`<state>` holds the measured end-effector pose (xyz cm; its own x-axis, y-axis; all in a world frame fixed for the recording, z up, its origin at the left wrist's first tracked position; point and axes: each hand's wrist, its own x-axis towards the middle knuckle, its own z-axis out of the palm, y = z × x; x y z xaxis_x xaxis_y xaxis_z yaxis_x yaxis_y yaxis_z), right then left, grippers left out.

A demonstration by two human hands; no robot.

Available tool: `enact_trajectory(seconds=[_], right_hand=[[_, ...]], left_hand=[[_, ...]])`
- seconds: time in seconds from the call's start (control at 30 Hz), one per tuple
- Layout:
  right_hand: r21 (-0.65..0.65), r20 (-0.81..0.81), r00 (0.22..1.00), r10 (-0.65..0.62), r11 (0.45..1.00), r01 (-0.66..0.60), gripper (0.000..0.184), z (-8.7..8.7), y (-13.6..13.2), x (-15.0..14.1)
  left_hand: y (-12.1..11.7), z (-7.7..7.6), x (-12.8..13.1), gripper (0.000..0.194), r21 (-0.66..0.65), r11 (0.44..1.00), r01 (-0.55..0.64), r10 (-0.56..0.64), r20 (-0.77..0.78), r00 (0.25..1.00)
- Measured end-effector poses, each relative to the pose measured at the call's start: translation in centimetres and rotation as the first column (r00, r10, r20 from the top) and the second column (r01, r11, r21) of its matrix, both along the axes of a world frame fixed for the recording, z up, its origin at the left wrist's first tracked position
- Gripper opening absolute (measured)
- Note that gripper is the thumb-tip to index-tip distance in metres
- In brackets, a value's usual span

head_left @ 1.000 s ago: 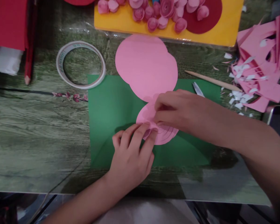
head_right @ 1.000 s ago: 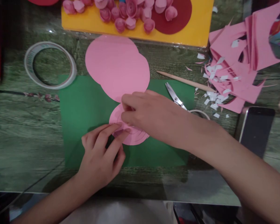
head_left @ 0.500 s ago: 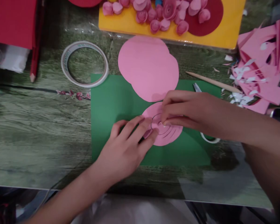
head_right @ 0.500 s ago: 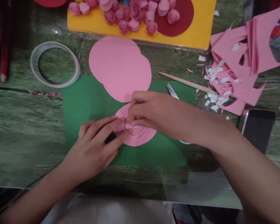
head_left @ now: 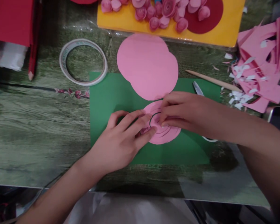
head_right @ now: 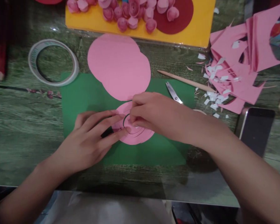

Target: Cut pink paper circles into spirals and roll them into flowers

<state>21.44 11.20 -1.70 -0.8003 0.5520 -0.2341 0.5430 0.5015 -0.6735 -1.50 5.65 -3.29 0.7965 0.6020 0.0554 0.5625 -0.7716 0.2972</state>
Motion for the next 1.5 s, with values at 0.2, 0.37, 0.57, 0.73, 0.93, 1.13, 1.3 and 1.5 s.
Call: enact_trajectory(seconds=[0.2,0.37,0.57,0.73,0.93,1.13,1.3,1.5], right_hand=[[0.042,-0.002,1.0,0.01,0.999,-0.01,0.027,-0.2,-0.1,-0.1],[0.062,-0.017,1.0,0.001,0.998,0.001,0.025,-0.4,-0.3,-0.1],[0.114,-0.024,0.999,-0.024,0.993,0.027,0.029,-0.9,-0.6,0.0],[0.116,-0.036,0.999,-0.032,0.993,0.036,0.024,-1.0,-0.7,0.1],[0.132,-0.021,0.999,-0.034,0.991,0.036,0.022,-1.0,-0.8,0.1],[0.153,-0.022,0.999,-0.038,0.987,0.041,0.023,-1.1,-0.9,0.1],[0.235,0.038,0.999,-0.028,0.972,0.019,0.027,-0.5,-1.4,-0.2],[0.415,0.025,0.979,-0.204,0.893,0.175,0.038,2.0,-2.1,0.6]], left_hand=[[0.0,0.0,0.1,0.031,0.003,1.0,-0.012,0.012,0.004,1.0],[-0.1,0.1,0.1,0.031,0.003,1.0,-0.011,0.011,-0.003,1.0],[-0.1,0.1,0.2,0.031,0.012,1.0,-0.014,0.014,-0.004,1.0],[-0.7,0.3,0.6,0.031,0.02,0.999,-0.043,0.044,-0.029,0.999],[-2.2,0.4,1.5,0.036,-0.009,0.996,-0.094,0.093,-0.034,0.995],[-2.9,0.2,2.3,0.043,-0.03,0.987,-0.157,0.154,-0.074,0.985],[-3.2,0.2,2.7,0.041,-0.016,0.979,-0.204,0.203,-0.06,0.977],[-3.1,0.1,2.8,0.041,-0.062,0.972,-0.228,0.226,-0.03,0.974]])
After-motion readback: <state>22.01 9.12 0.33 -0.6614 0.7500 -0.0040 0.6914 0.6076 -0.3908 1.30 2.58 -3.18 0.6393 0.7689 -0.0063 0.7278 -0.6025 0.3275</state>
